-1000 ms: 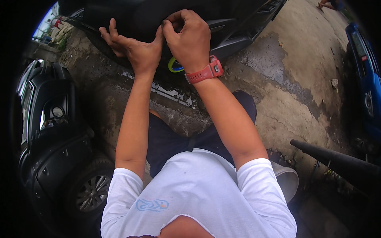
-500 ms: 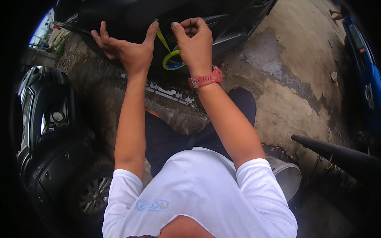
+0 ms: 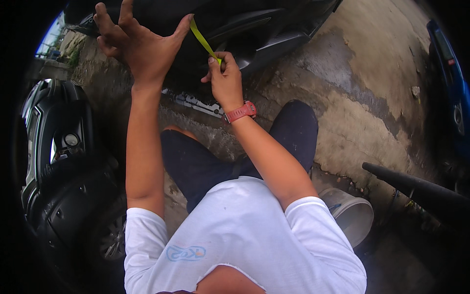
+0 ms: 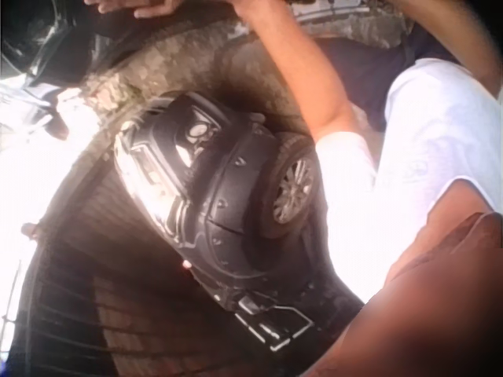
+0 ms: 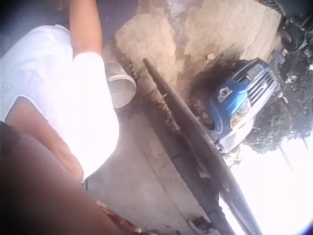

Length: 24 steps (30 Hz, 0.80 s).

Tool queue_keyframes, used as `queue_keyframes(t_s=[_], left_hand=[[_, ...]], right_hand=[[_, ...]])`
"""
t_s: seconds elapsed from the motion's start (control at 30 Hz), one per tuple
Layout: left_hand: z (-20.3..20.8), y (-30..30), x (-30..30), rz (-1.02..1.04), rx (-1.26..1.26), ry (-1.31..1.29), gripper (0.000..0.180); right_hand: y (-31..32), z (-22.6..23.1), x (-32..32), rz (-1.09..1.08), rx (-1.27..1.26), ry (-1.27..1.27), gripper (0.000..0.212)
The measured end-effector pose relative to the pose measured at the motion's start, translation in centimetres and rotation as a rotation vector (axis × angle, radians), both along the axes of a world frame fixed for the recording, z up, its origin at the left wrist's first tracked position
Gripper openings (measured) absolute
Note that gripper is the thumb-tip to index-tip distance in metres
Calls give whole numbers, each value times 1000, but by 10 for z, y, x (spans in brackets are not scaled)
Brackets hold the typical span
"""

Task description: The person walks through a garage carrying bottles and a roll of tape, then kneels beside a black car and applies yellow tape to the front bumper area. The person smooths the tape along the bumper surface and continues applying additional tape segments.

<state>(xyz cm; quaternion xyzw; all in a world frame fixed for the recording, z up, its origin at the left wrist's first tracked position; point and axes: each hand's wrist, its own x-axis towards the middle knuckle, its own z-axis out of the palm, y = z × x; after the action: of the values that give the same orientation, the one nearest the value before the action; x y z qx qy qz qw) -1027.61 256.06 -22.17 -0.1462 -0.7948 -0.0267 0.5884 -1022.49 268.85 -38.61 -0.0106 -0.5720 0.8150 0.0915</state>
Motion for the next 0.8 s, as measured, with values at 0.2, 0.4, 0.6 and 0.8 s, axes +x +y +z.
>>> queue_keyframes(t_s=[0.2, 0.4, 0.6, 0.8], left_hand=[[-4, -8, -16, 92, -62, 22, 123], [-5, -8, -19, 91, -60, 23, 124], [-6, -8, -20, 70, -48, 10, 125], [0, -2, -10, 50, -28, -27, 126]], right_hand=[[16, -4, 9, 159, -85, -60, 39], [8, 16, -12, 170, -37, -213, 38], [3, 23, -26, 147, -10, -266, 40], [0, 22, -29, 123, -26, -265, 41]])
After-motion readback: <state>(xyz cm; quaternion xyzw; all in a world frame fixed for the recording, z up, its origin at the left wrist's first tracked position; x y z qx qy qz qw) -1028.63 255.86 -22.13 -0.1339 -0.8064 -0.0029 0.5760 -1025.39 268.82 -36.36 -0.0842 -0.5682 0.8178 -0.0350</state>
